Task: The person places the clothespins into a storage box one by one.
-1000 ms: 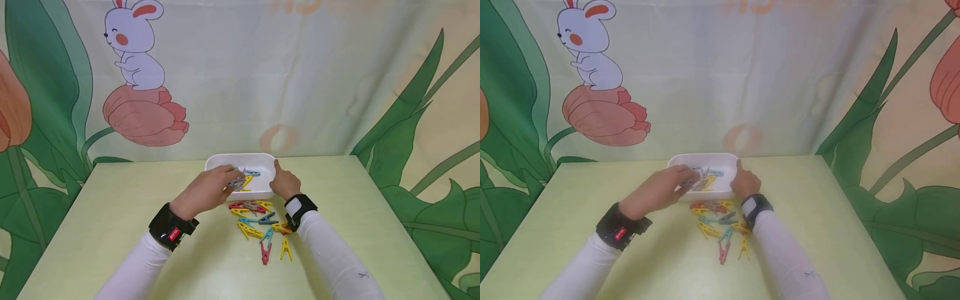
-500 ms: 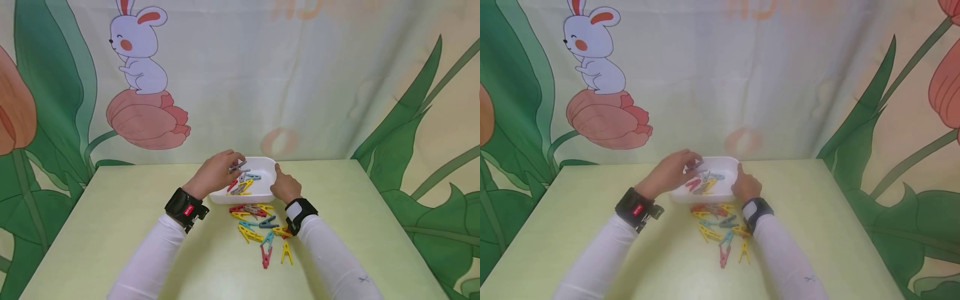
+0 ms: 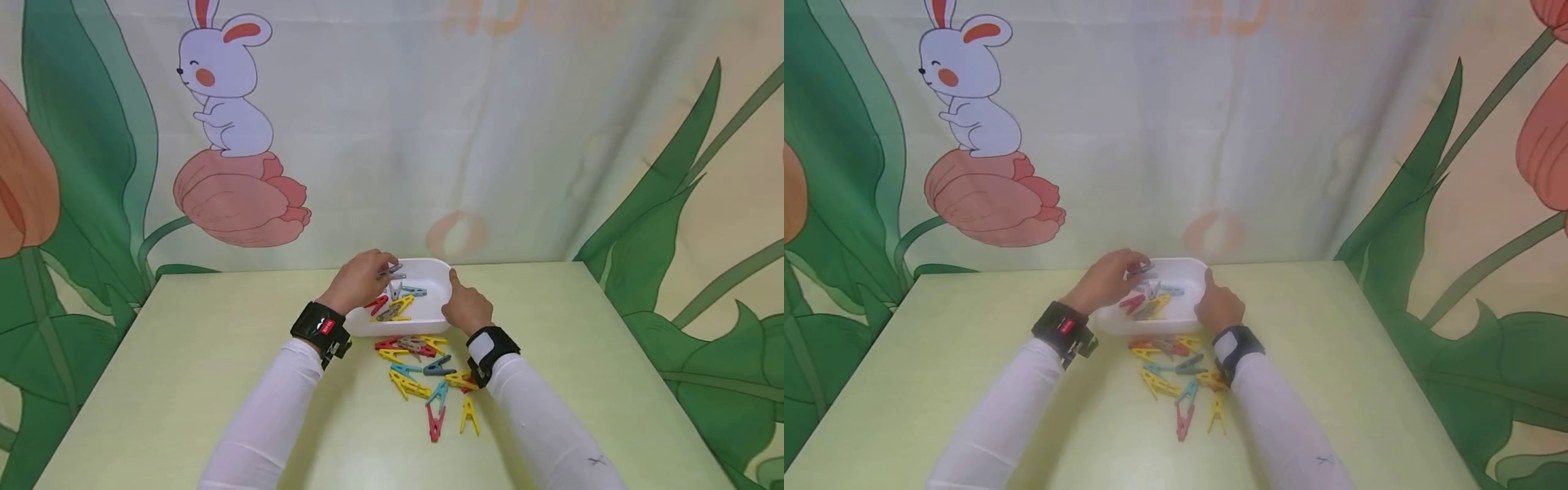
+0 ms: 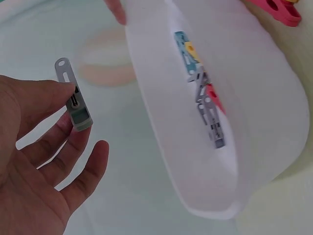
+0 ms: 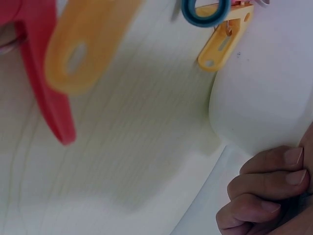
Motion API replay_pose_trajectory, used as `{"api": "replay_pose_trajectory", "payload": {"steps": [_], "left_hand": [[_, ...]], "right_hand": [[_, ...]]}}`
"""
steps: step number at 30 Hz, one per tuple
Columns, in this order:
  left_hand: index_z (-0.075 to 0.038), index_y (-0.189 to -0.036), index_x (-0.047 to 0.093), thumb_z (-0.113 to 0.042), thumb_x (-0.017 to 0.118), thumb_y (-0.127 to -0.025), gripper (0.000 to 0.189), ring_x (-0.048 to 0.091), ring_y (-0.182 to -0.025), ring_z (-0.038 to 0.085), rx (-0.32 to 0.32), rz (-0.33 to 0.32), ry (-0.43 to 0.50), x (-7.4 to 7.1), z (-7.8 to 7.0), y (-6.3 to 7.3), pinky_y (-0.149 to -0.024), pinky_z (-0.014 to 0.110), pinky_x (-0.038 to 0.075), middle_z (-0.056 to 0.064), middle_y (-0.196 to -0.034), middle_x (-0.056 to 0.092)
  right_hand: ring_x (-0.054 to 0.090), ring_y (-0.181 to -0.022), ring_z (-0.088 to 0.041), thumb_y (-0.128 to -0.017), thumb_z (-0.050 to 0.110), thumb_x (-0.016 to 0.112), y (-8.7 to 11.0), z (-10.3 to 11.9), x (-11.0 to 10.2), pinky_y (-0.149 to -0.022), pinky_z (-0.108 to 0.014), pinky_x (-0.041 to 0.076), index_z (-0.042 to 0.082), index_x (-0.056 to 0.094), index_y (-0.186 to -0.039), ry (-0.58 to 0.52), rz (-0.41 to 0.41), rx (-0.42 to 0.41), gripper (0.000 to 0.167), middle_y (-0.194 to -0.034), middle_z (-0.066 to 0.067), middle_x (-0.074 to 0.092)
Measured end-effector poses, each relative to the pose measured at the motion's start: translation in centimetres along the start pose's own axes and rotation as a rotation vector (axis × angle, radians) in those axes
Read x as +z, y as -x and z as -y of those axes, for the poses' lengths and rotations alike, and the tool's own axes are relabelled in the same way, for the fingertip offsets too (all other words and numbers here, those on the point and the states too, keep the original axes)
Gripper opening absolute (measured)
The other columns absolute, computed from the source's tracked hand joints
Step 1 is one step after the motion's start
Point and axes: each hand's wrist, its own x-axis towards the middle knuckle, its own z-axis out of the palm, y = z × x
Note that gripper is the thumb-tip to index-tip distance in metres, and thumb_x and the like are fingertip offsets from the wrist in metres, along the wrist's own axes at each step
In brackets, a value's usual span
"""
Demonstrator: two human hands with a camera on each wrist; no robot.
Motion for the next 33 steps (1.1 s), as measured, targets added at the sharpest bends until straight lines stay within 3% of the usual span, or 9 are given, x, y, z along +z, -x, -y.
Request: {"api": "replay_pose_trajectory", "payload": {"steps": [5, 9, 11, 13, 16, 18, 21, 26, 33], "left_hand": [[-0.01, -0.135, 0.067, -0.014, 0.068, -0.1, 0.036, 0.064, -0.112, 0.029, -0.047, 0.022, 0.012, 1.0, 0.6, -1.0, -0.104, 0.046, 0.054, 0.012, -0.124, 0.068], [-0.01, -0.136, 0.067, -0.015, 0.068, -0.1, 0.036, 0.065, -0.113, 0.029, -0.039, 0.011, 0.007, 1.4, 0.7, -1.4, -0.105, 0.047, 0.053, 0.012, -0.125, 0.069], [-0.01, -0.14, 0.064, -0.017, 0.068, -0.1, 0.04, 0.064, -0.121, 0.03, -0.038, 0.005, 0.013, 1.4, 0.8, -1.5, -0.108, 0.048, 0.051, 0.013, -0.132, 0.067], [-0.011, -0.148, 0.056, -0.021, 0.068, -0.101, 0.05, 0.057, -0.135, 0.032, -0.041, 0.014, 0.021, 1.6, 1.0, -1.6, -0.115, 0.05, 0.045, 0.014, -0.145, 0.06], [-0.012, -0.16, 0.041, -0.029, 0.066, -0.102, 0.065, 0.035, -0.154, 0.036, -0.043, 0.029, 0.015, 1.8, 1.6, -1.7, -0.124, 0.053, 0.031, 0.015, -0.164, 0.041], [-0.012, -0.163, 0.033, -0.034, 0.063, -0.103, 0.07, 0.024, -0.159, 0.038, -0.041, 0.029, 0.001, 2.0, 2.1, -1.6, -0.127, 0.055, 0.024, 0.015, -0.169, 0.031], [-0.011, -0.164, 0.029, -0.037, 0.059, -0.104, 0.072, 0.018, -0.16, 0.041, -0.05, 0.005, -0.011, 2.1, 3.1, -1.4, -0.127, 0.057, 0.02, 0.017, -0.17, 0.027], [-0.01, -0.165, 0.026, -0.038, 0.055, -0.106, 0.072, 0.019, -0.16, 0.041, -0.107, -0.026, 0.008, 2.0, 4.8, -0.4, -0.126, 0.06, 0.021, 0.018, -0.17, 0.026], [0.002, -0.162, 0.026, -0.033, 0.051, -0.106, 0.071, 0.029, -0.155, 0.044, -0.257, -0.069, 0.016, 2.7, 7.1, 1.2, -0.122, 0.061, 0.03, 0.024, -0.167, 0.029]], "right_hand": [[0.057, -0.064, -0.024, -0.097, 0.021, 0.064, 0.0, 0.0, -0.1, -0.055, -0.033, 0.038, 0.018, 0.021, -0.167, -0.007, 0.004, 0.004, 0.082, -0.074, -0.013, 0.063], [0.055, -0.062, -0.024, -0.097, 0.02, 0.064, 0.1, 0.1, -0.1, -0.055, -0.032, 0.038, 0.018, 0.021, -0.167, 0.0, -0.005, 0.003, 0.082, -0.073, -0.012, 0.062], [0.055, -0.062, -0.023, -0.097, 0.02, 0.064, 0.2, 0.1, -0.2, -0.055, -0.032, 0.038, 0.018, 0.021, -0.167, 0.004, -0.005, 0.004, 0.082, -0.073, -0.012, 0.062], [0.055, -0.062, -0.023, -0.097, 0.02, 0.064, 0.2, 0.1, -0.3, -0.055, -0.032, 0.038, 0.017, 0.021, -0.167, 0.006, -0.003, 0.003, 0.082, -0.073, -0.012, 0.061], [0.055, -0.063, -0.024, -0.097, 0.021, 0.063, 0.2, 0.1, -0.3, -0.055, -0.033, 0.038, 0.017, 0.02, -0.167, 0.01, 0.001, 0.0, 0.082, -0.073, -0.012, 0.061], [0.056, -0.063, -0.024, -0.097, 0.021, 0.063, 0.1, 0.0, -0.3, -0.055, -0.033, 0.039, 0.017, 0.02, -0.167, 0.011, 0.0, -0.005, 0.082, -0.073, -0.012, 0.062], [0.057, -0.063, -0.024, -0.097, 0.021, 0.063, 0.0, -0.1, -0.2, -0.055, -0.033, 0.039, 0.017, 0.021, -0.167, 0.009, -0.004, -0.01, 0.082, -0.073, -0.012, 0.062], [0.058, -0.066, -0.025, -0.097, 0.022, 0.064, -0.1, 0.0, -0.1, -0.057, -0.033, 0.039, 0.018, 0.021, -0.167, 0.008, -0.003, 0.001, 0.082, -0.075, -0.012, 0.063], [0.057, -0.065, -0.024, -0.098, 0.023, 0.065, -0.6, -0.2, 0.3, -0.057, -0.033, 0.039, 0.019, 0.019, -0.167, 0.012, 0.001, 0.007, 0.083, -0.076, -0.012, 0.063]]}}
